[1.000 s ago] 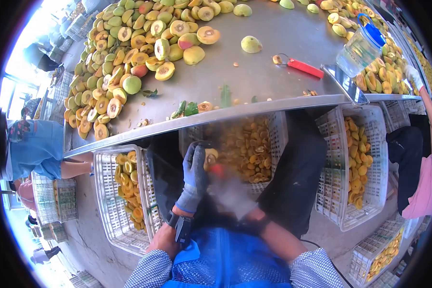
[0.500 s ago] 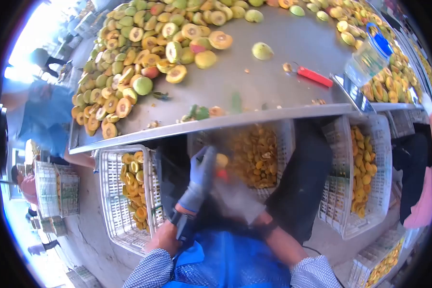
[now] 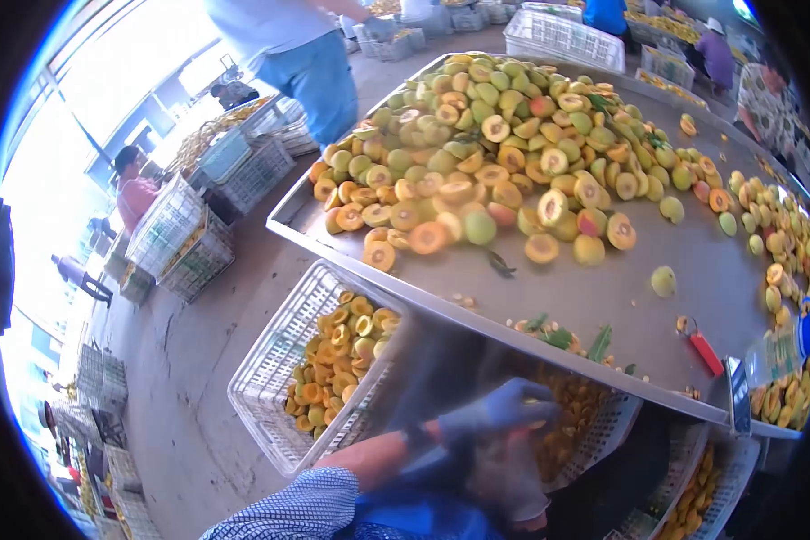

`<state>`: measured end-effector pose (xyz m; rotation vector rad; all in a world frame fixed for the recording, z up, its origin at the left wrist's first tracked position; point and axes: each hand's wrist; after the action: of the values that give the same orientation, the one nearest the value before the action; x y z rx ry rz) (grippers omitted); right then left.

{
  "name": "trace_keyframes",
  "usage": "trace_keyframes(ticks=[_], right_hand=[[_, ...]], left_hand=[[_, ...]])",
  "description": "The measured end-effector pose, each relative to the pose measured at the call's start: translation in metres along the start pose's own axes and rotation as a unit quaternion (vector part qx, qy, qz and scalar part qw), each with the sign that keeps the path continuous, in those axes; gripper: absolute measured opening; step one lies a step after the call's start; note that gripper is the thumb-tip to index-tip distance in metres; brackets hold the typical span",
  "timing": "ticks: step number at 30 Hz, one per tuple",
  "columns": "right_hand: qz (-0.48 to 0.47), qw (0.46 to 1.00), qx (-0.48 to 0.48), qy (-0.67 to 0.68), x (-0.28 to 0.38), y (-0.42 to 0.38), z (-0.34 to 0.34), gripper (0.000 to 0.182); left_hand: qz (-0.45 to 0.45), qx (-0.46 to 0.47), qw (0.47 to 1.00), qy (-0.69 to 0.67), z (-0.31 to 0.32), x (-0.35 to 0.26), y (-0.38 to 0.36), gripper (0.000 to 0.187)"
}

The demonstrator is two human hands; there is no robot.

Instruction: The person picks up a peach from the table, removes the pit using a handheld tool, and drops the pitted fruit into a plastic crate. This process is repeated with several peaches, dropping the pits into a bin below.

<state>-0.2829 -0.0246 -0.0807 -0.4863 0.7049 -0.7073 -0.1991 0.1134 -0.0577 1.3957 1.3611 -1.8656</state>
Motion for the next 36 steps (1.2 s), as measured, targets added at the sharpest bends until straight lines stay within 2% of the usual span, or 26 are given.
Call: trace_keyframes(ticks=[1,2,3,4,6,7,9,10,11,12,13,15,16,18,19,23,25,26,27,28,29,31,32,34,35,36], right_hand=[[0.004,1.000,-0.001,-0.006,-0.009,-0.010,0.014,0.044],[-0.059,0.975,0.060,-0.205,-0.018,-0.023,0.027,0.043],[-0.119,0.905,0.120,-0.391,-0.024,-0.029,0.036,0.043],[-0.116,0.903,0.120,-0.395,-0.023,-0.028,0.036,0.043],[-0.115,0.866,0.197,-0.445,-0.017,-0.025,0.028,0.044],[-0.114,0.866,0.197,-0.445,-0.013,-0.012,0.020,0.044],[-0.173,0.817,0.152,-0.529,-0.001,0.029,-0.017,0.044],[-0.210,0.793,0.106,-0.562,0.004,0.021,-0.042,0.044],[-0.244,0.751,0.097,-0.606,-0.011,-0.008,0.001,0.045],[-0.167,0.827,0.107,-0.526,-0.017,-0.023,0.027,0.047],[-0.170,0.832,0.118,-0.514,-0.016,-0.022,0.020,0.048],[-0.200,0.820,0.103,-0.527,-0.014,-0.025,0.019,0.044],[-0.213,0.823,0.086,-0.520,-0.011,-0.029,0.018,0.044],[-0.119,0.870,0.167,-0.449,-0.008,-0.028,0.014,0.043],[-0.117,0.882,0.166,-0.424,-0.009,-0.027,0.012,0.039],[-0.181,0.864,0.113,-0.455,-0.009,-0.026,0.013,0.037],[-0.143,0.882,0.205,-0.400,-0.006,-0.027,0.010,0.038],[-0.143,0.883,0.203,-0.398,-0.003,-0.027,0.007,0.038],[-0.207,0.821,0.174,-0.503,0.000,-0.026,0.003,0.039],[-0.267,0.740,0.143,-0.601,0.003,-0.023,0.002,0.041],[-0.266,0.740,0.142,-0.601,0.005,-0.018,-0.001,0.041],[-0.405,0.528,0.172,-0.727,0.003,-0.014,-0.002,0.043],[-0.405,0.529,0.172,-0.726,0.003,-0.019,-0.001,0.043],[-0.292,0.700,0.235,-0.607,0.001,-0.037,0.022,0.045],[-0.290,0.697,0.183,-0.630,0.019,-0.029,-0.009,0.045],[-0.288,0.698,0.182,-0.629,0.032,-0.007,-0.027,0.045]], left_hand=[[0.046,-0.028,0.997,-0.046,0.008,0.006,0.002,0.029],[0.092,-0.053,0.990,-0.091,0.013,0.012,0.003,0.028],[0.116,-0.054,0.988,-0.086,0.013,0.008,-0.001,0.026],[0.118,-0.059,0.987,-0.088,0.012,0.005,-0.005,0.026],[0.090,0.035,0.986,-0.137,0.004,0.000,-0.011,0.024],[0.089,0.034,0.986,-0.137,-0.002,-0.001,-0.011,0.024],[0.104,0.090,0.982,-0.132,-0.005,0.005,-0.004,0.024],[0.110,0.044,0.986,-0.117,-0.005,0.006,-0.004,0.023],[0.075,0.020,0.979,-0.190,0.003,0.006,-0.005,0.022],[0.079,-0.014,0.981,-0.179,0.005,0.015,0.000,0.023],[0.096,-0.033,0.982,-0.161,0.008,0.014,-0.002,0.023],[0.053,0.003,0.958,-0.280,0.016,0.019,-0.003,0.028],[0.053,0.035,0.969,-0.240,0.014,0.022,-0.001,0.035],[0.077,0.109,0.978,-0.160,0.005,0.016,0.001,0.041],[0.072,0.133,0.976,-0.154,0.003,0.015,0.004,0.047],[0.092,0.153,0.966,-0.185,0.009,0.017,0.010,0.054],[0.088,0.136,0.958,-0.236,0.017,0.019,0.009,0.054],[0.082,0.119,0.947,-0.286,0.022,0.020,0.007,0.054],[0.080,0.120,0.947,-0.286,0.027,0.020,0.004,0.054],[0.052,0.064,0.952,-0.294,0.031,0.017,0.003,0.054],[0.024,0.004,0.952,-0.304,0.033,0.016,0.002,0.054],[-0.022,-0.052,0.930,-0.363,0.031,0.021,0.003,0.055],[-0.066,-0.104,0.901,-0.417,0.028,0.023,0.003,0.055],[-0.010,-0.202,0.950,-0.238,0.013,0.013,-0.014,0.047],[0.143,-0.256,0.955,-0.033,-0.004,0.033,-0.017,0.047],[0.050,-0.248,0.963,-0.089,-0.018,0.009,-0.042,0.043]])
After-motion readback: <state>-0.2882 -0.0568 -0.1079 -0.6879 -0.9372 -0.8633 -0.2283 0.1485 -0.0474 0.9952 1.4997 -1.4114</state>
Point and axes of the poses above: each hand's wrist, its own y-axis towards the middle knuckle, its own z-axis out of the palm, x = y × z, and after that the axes turned 12 degrees about -z, right-handed
